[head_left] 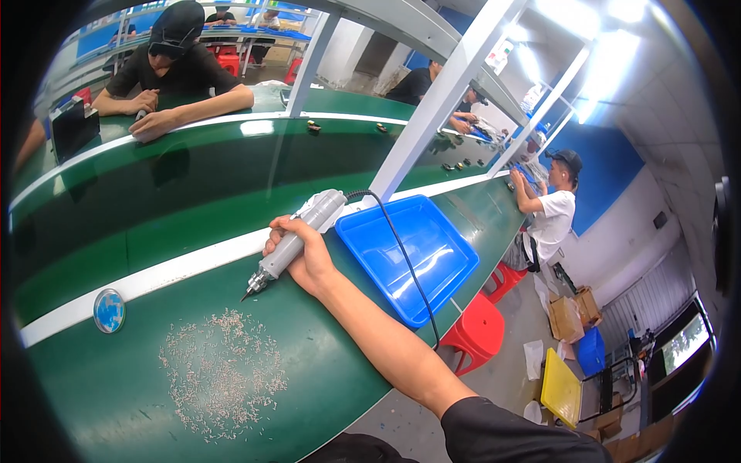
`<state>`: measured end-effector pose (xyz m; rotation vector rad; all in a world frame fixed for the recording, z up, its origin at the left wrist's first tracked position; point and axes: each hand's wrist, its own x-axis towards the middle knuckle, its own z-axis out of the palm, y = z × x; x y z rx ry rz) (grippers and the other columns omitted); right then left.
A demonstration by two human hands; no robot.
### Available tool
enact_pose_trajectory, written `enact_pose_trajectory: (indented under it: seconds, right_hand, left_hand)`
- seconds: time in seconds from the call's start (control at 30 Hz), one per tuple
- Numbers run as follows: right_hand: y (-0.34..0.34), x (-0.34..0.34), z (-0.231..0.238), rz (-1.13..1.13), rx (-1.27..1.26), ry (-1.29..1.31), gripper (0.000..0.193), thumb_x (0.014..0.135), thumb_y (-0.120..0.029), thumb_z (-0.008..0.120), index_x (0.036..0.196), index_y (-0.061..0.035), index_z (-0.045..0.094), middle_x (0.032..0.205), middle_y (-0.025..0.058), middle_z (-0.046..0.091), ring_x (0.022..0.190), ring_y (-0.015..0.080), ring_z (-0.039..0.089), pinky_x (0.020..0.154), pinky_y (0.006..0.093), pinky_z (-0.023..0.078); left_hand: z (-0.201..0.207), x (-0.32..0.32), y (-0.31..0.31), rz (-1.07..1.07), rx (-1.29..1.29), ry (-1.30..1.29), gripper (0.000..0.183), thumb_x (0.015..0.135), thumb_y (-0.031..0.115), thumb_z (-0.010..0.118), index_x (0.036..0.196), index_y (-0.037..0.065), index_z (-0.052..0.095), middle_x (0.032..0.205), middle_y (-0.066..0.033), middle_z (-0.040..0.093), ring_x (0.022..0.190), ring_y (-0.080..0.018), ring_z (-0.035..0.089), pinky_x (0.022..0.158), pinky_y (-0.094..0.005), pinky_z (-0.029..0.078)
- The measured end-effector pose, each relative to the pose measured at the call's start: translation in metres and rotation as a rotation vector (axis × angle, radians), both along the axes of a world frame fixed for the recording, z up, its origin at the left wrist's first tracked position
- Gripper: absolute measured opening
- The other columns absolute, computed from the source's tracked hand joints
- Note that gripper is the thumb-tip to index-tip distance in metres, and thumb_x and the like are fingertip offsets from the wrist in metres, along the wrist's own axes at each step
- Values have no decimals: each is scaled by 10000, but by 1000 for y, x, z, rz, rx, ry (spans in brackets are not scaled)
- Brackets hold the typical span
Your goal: Using an electric screwdriver to fasten small screws into electronic device components on an assembly line.
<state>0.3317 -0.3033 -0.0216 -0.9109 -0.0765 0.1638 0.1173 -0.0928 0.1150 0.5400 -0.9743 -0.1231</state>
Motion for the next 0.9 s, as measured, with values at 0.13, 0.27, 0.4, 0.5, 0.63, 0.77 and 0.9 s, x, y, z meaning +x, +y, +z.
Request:
enact_pose_trajectory:
  seconds: [0.13, 0.27, 0.4, 0.5, 0.63, 0.77, 0.9]
  right_hand:
    - [-2, 1, 0, 1, -1, 2, 230, 847, -204, 611, 952, -14, 535, 744, 88, 532, 719, 224, 572, 747, 384, 483]
    - [1, 1, 0, 3, 11, 6, 229, 845, -202, 612, 949, -12, 536, 748, 92, 531, 717, 223, 572, 747, 384, 483]
    - [0, 0, 0, -26, 6, 12, 224, 842, -199, 615, 936, -7, 547, 748, 92, 530, 715, 222, 571, 743, 385, 484]
    - [9, 1, -4, -7, 37, 18, 218, 843, -189, 628, 927, 4, 574, 731, 96, 544, 711, 225, 574, 742, 388, 491]
    - [0, 3, -5, -44, 50, 5, 180, 834, -149, 627, 898, 15, 592, 696, 95, 563, 677, 225, 593, 705, 373, 514]
    - [-7, 2, -2, -54, 25, 6, 194, 838, -168, 623, 901, 11, 587, 698, 96, 568, 692, 232, 603, 720, 375, 512]
    - [0, 0, 0, -46, 0, -5, 198, 843, -180, 617, 912, 2, 580, 705, 93, 570, 700, 232, 608, 728, 382, 508]
  left_hand:
    - [5, -1, -2, 41, -8, -10, 264, 737, 78, 786, 853, -4, 563, 900, -238, 677, 826, -314, 681, 747, -320, 584]
    - [6, 5, -1, 89, -3, -152, 205, 795, 49, 731, 853, -26, 549, 894, -256, 665, 819, -329, 688, 738, -325, 596]
    - [4, -2, -10, 151, -31, 23, 180, 853, 73, 671, 870, -54, 544, 929, -285, 650, 873, -375, 682, 756, -361, 600]
    - [-3, 20, -18, -51, -261, -473, 205, 915, 124, 605, 899, -69, 536, 908, -299, 643, 879, -420, 676, 758, -380, 594]
    - [32, -14, -31, 219, -84, -309, 172, 939, 139, 580, 895, -19, 531, 821, -221, 666, 749, -374, 686, 666, -322, 572]
    - [35, -69, -48, 755, 39, 240, 204, 955, 169, 546, 813, 32, 491, 840, -122, 691, 538, -153, 576, 536, -184, 497]
    - [18, -98, -34, 805, 88, 203, 190, 954, 162, 543, 822, 32, 503, 844, -121, 692, 554, -158, 586, 538, -192, 501]
